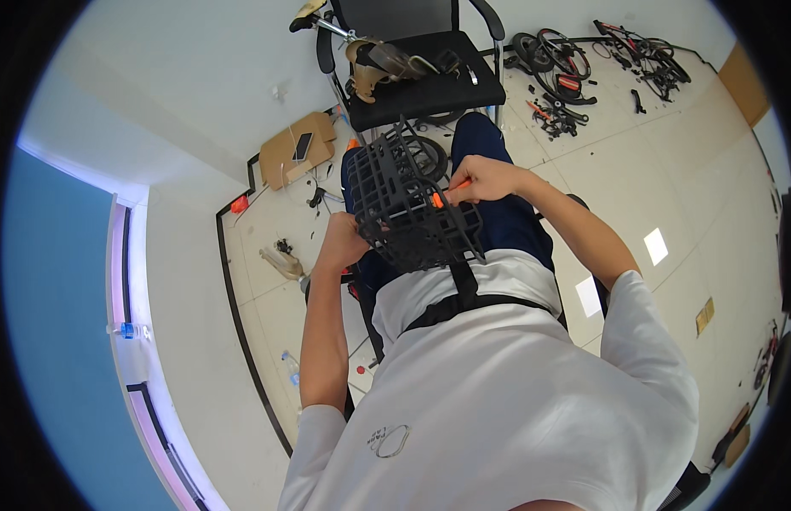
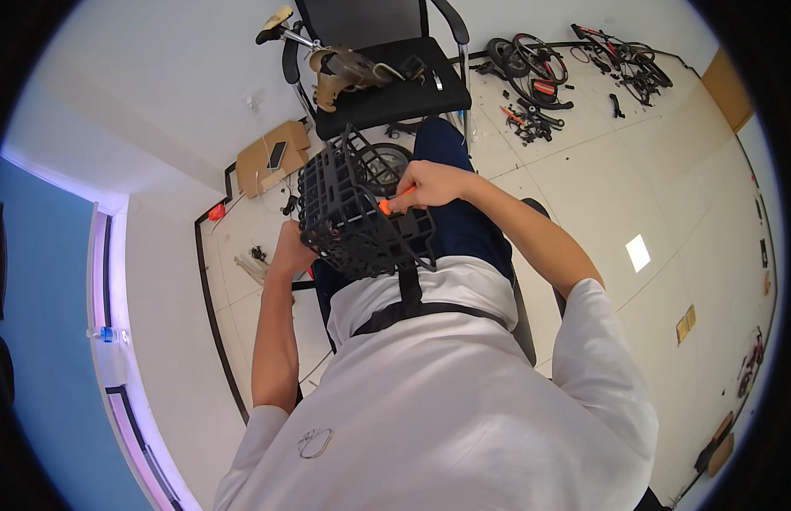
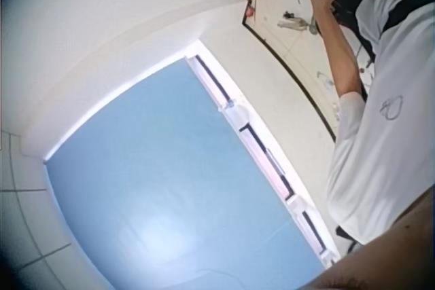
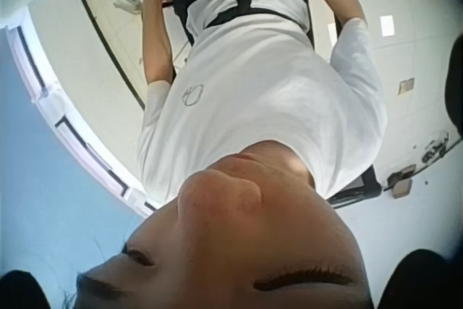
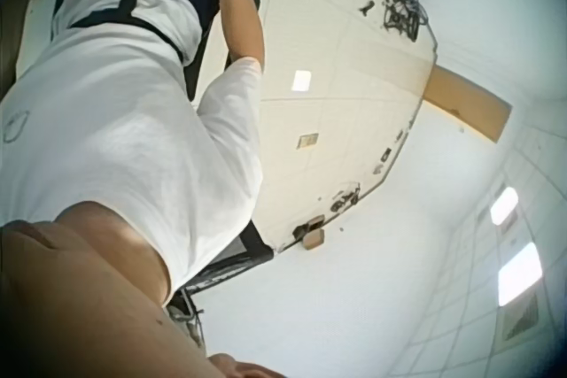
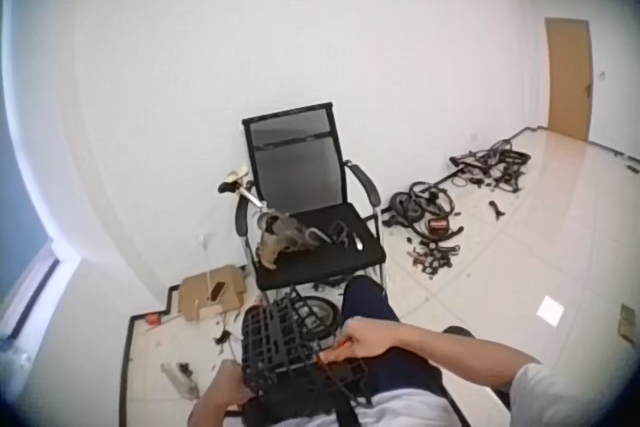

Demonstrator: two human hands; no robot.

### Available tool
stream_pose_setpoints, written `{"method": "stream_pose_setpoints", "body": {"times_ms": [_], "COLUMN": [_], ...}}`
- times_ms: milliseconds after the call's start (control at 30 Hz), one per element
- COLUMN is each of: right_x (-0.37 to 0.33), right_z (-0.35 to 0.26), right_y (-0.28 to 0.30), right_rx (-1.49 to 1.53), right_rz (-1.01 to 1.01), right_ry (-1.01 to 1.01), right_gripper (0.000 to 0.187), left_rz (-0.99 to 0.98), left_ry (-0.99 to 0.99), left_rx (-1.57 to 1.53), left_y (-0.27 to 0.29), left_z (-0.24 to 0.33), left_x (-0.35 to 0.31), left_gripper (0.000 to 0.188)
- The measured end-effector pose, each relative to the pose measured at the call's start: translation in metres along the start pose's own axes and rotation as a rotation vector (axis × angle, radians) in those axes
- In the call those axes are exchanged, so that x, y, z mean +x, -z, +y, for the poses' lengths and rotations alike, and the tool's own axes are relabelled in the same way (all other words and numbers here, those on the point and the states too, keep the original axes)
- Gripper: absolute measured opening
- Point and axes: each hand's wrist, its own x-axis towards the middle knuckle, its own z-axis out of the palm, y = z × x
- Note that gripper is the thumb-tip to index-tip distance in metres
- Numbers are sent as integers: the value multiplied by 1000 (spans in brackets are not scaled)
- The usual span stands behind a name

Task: The person sits and assembles a black plastic grid-like object using an orange-handled screwdriver. They repeatedly insert and tighten screws into the frame while holding the object on their lap.

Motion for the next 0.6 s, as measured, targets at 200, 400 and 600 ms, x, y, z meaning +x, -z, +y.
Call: {"method": "stream_pose_setpoints", "body": {"times_ms": [200,400,600], "right_x": [1,-15,-14], "right_z": [-21,-29,-44], "right_y": [5,-6,-17], "right_rx": [76,-388,-578], "right_rz": [-64,234,264], "right_ry": [-153,271,400], "right_gripper": [24,25,22], "left_rz": [-24,-24,248], "left_ry": [70,162,166], "left_rx": [-18,2,138], "left_y": [8,9,6], "left_z": [10,1,10], "left_x": [-6,-6,-6], "left_gripper": [5,11,16]}}
